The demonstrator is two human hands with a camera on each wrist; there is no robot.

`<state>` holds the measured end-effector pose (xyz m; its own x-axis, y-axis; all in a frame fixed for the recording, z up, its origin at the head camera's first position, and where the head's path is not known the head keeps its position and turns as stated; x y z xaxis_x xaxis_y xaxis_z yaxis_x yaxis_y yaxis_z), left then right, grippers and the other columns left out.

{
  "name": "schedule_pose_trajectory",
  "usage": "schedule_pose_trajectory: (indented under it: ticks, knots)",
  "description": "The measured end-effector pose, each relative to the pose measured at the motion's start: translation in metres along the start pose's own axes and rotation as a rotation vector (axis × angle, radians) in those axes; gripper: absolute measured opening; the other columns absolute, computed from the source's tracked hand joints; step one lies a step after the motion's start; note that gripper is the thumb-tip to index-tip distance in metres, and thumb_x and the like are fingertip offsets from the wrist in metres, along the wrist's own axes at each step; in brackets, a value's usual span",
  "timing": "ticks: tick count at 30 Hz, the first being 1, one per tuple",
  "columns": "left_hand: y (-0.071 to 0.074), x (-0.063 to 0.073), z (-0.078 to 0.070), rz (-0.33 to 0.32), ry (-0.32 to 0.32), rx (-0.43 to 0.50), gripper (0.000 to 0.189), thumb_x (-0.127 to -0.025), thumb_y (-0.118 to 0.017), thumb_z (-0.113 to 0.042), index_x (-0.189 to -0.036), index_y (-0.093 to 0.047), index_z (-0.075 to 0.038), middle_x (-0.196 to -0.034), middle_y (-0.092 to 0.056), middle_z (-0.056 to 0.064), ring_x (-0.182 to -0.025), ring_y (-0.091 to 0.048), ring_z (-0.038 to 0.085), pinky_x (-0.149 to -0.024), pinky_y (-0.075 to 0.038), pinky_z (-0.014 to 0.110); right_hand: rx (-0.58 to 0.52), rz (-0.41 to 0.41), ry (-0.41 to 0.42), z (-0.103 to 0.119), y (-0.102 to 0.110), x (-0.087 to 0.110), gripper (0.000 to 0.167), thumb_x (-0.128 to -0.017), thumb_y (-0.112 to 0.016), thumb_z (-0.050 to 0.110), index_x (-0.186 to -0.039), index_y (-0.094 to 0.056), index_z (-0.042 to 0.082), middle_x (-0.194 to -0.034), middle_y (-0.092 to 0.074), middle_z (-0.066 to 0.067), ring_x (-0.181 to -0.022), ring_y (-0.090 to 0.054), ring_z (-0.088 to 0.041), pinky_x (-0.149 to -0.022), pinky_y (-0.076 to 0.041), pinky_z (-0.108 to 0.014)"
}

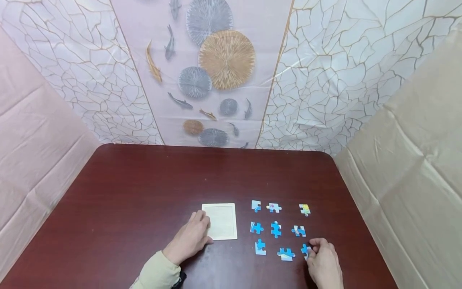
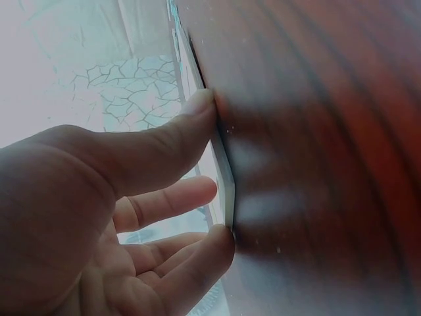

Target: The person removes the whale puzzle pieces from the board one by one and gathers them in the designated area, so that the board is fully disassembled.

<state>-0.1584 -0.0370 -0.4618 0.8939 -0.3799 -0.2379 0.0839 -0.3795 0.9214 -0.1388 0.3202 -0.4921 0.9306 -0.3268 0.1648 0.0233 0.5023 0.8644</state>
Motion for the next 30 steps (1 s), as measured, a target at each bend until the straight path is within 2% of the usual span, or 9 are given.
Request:
schedule_pose_trajectory:
  ticks: [4,7,10,13,20,24,30]
  knots:
    - [0.011,-0.001,0.006,-0.006,-0.001,0.001,0.038,-0.067,-0.086,-0.020,-0.079,-0.052,-0.008,-0.087,-0.046,0.008,-0.081,-0.046,0.027,-0.062,-0.049,0.035,-0.033,-0.017,0.052,0.013,0.002,0.004,0.022,-0.092,-0.055,0.006,-0.113,-0.055,-0.003,-0.097,-0.053,-0.018,-0.087,-0.053,-0.032,-0.073,-0.042,-0.046]
    - [0.024,-0.006,0.014,-0.019,0.015,-0.011,0.038,-0.067,-0.086,-0.017,-0.079,-0.052,-0.006,-0.087,-0.047,0.010,-0.082,-0.046,0.029,-0.065,-0.049,0.039,-0.067,-0.045,0.141,0.032,0.006,0.003,0.023,-0.093,-0.054,0.005,-0.113,-0.057,-0.004,-0.096,-0.056,-0.018,-0.087,-0.055,-0.032,-0.074,-0.043,-0.045]
    - [0.032,-0.011,0.017,-0.018,0.021,-0.008,0.038,-0.068,-0.086,-0.017,-0.079,-0.052,-0.006,-0.088,-0.047,0.010,-0.083,-0.045,0.030,-0.066,-0.049,0.039,-0.084,-0.059,0.168,0.043,0.011,0.001,0.022,-0.094,-0.053,0.006,-0.114,-0.057,-0.004,-0.097,-0.055,-0.018,-0.088,-0.054,-0.031,-0.074,-0.043,-0.044]
    - [0.035,-0.013,0.016,-0.003,0.024,0.006,0.037,-0.070,-0.085,-0.017,-0.080,-0.052,-0.005,-0.089,-0.047,0.011,-0.085,-0.045,0.030,-0.063,-0.050,0.038,-0.082,-0.067,0.173,0.047,0.017,-0.001,0.022,-0.095,-0.052,0.006,-0.114,-0.056,-0.004,-0.097,-0.055,-0.018,-0.087,-0.054,-0.031,-0.073,-0.044,-0.043]
    - [0.038,-0.013,0.020,0.049,0.086,0.037,0.036,-0.073,-0.084,-0.018,-0.081,-0.052,-0.004,-0.094,-0.047,0.012,-0.088,-0.044,0.030,-0.063,-0.050,0.038,-0.077,-0.064,0.178,0.052,0.023,-0.005,0.023,-0.095,-0.052,0.007,-0.115,-0.056,-0.004,-0.097,-0.057,-0.018,-0.084,-0.055,-0.030,-0.070,-0.045,-0.040]
    - [0.039,-0.016,0.025,0.054,0.088,0.033,0.036,-0.073,-0.084,-0.018,-0.081,-0.052,-0.004,-0.094,-0.046,0.013,-0.088,-0.043,0.030,-0.065,-0.050,0.038,-0.089,-0.060,0.197,0.059,0.026,-0.010,0.024,-0.094,-0.051,0.006,-0.115,-0.056,-0.004,-0.096,-0.058,-0.017,-0.084,-0.056,-0.029,-0.069,-0.045,-0.039]
    - [0.044,-0.016,0.034,0.059,0.104,0.084,0.036,-0.074,-0.083,-0.017,-0.085,-0.053,-0.002,-0.099,-0.048,0.015,-0.090,-0.044,0.031,-0.074,-0.049,0.040,-0.106,-0.105,0.234,0.066,0.038,-0.013,0.024,-0.096,-0.052,0.012,-0.114,-0.057,-0.003,-0.095,-0.060,-0.016,-0.082,-0.056,-0.028,-0.069,-0.044,-0.038]
Point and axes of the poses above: each hand's wrist, its own x-axis away from the middle knuckle, its own y-axis out of the back of the hand, z = x × y, the point moved 9 cm from there along -x, towards the middle knuckle
